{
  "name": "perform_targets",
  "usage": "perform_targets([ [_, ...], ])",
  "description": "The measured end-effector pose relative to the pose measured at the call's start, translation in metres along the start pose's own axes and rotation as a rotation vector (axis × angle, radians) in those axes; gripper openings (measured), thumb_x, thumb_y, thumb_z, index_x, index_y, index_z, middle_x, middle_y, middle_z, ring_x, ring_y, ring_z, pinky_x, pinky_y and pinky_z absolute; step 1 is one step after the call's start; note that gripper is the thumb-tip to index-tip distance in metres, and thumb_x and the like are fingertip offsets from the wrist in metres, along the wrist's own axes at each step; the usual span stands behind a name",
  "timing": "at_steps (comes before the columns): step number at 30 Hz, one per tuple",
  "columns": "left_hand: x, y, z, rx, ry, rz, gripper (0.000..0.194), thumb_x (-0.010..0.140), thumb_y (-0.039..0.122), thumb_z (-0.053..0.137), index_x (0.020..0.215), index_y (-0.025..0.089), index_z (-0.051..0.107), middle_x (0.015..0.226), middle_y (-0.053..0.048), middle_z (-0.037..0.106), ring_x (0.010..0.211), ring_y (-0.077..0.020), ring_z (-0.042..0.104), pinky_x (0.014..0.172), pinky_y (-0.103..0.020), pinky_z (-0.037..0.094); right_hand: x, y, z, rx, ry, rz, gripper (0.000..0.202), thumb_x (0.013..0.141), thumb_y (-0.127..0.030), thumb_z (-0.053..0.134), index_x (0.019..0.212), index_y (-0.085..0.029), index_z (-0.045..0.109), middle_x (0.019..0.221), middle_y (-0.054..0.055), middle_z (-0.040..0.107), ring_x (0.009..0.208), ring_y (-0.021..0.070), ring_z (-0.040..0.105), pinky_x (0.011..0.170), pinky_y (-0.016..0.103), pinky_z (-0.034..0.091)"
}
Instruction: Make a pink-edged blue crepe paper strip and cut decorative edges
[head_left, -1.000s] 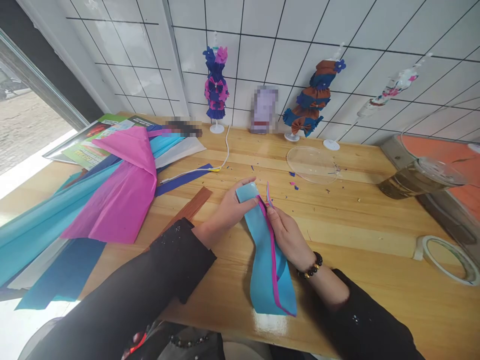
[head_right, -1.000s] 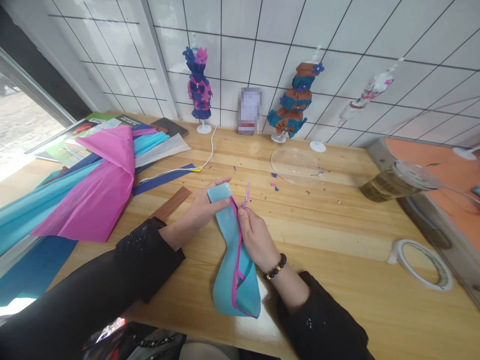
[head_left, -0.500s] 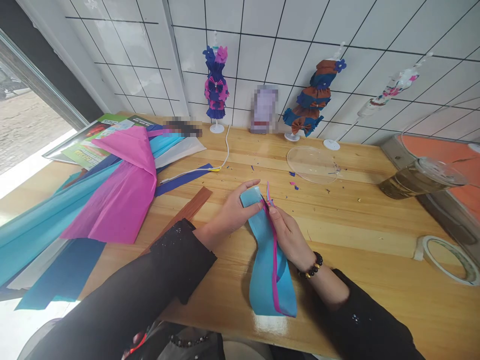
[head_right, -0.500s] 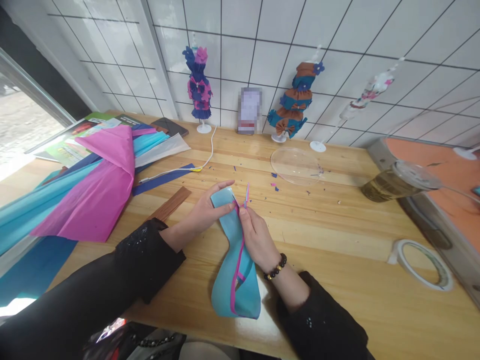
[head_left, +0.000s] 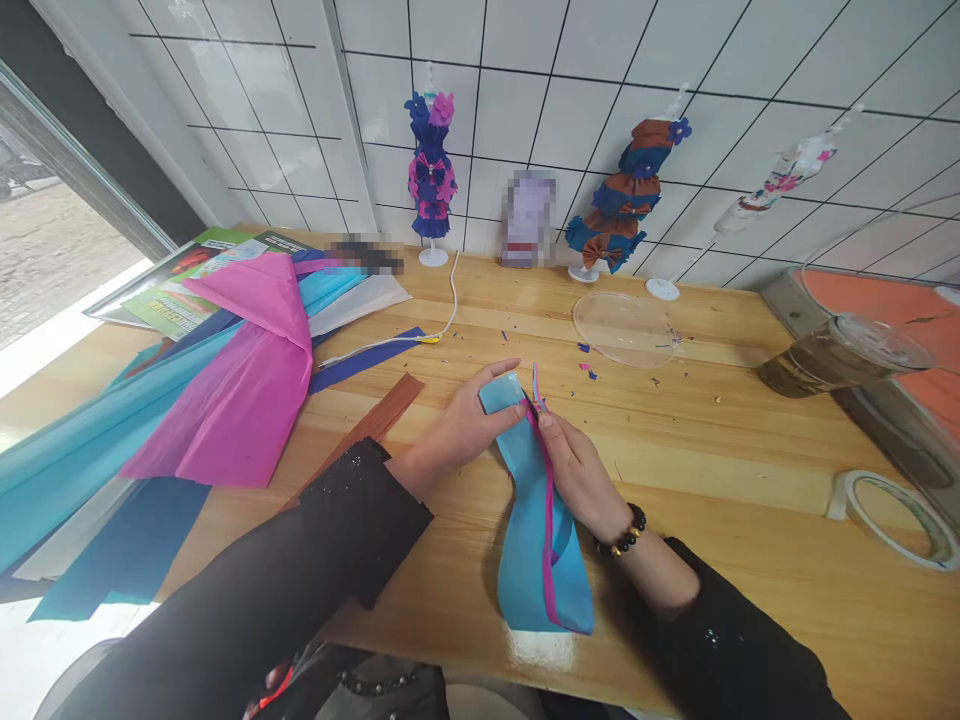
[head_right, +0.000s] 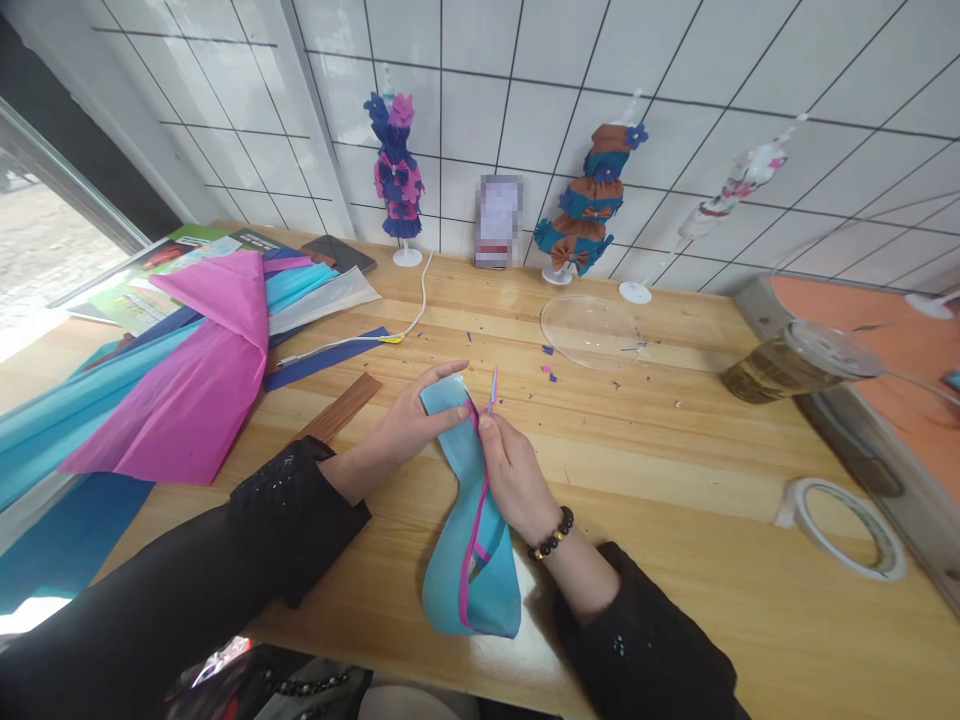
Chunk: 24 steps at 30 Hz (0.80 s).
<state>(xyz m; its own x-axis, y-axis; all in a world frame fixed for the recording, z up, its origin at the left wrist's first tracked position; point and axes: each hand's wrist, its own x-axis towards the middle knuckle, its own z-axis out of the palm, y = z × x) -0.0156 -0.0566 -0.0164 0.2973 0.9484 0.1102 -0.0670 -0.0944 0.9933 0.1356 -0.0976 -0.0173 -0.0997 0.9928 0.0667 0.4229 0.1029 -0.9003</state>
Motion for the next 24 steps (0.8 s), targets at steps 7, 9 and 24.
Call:
perform_targets([
  [7, 0.0, -0.0017, 0.0, -0.046, -0.016, -0.035, 0.058, 0.071, 0.028, 0.064, 0.125, 0.021, 0.043, 0.096, -0.005, 0.059, 0.075, -0.0133, 0.055, 0.069, -0.026, 0.045, -0.0003, 0.0, 0.0002, 0.002, 0.011, -0.002, 0.042, 0.088, -0.047, 0.034, 0.1, -0.019, 0.061, 0.104, 0.007, 0.064, 0.1, 0.0216, 0.055, 0.084, 0.034, 0.043],
  [9, 0.0001, -0.002, 0.0002, -0.059, -0.019, -0.045, 0.059, 0.071, 0.029, 0.064, 0.125, 0.021, 0.043, 0.092, -0.004, 0.059, 0.074, -0.0129, 0.054, 0.068, -0.025, 0.045, -0.0001, 0.0, 0.0004, 0.0, 0.012, 0.001, 0.041, 0.088, -0.047, 0.034, 0.099, -0.019, 0.062, 0.103, 0.007, 0.065, 0.099, 0.0215, 0.056, 0.083, 0.033, 0.043],
  [24, -0.0006, -0.0007, 0.0012, -0.086, -0.051, -0.054, 0.061, 0.07, 0.031, 0.066, 0.125, 0.02, 0.043, 0.085, -0.002, 0.058, 0.07, -0.0117, 0.052, 0.067, -0.025, 0.044, 0.0006, 0.0018, 0.0008, -0.009, 0.021, 0.004, 0.039, 0.087, -0.047, 0.034, 0.088, -0.019, 0.06, 0.086, 0.006, 0.065, 0.097, 0.0221, 0.054, 0.085, 0.035, 0.042],
])
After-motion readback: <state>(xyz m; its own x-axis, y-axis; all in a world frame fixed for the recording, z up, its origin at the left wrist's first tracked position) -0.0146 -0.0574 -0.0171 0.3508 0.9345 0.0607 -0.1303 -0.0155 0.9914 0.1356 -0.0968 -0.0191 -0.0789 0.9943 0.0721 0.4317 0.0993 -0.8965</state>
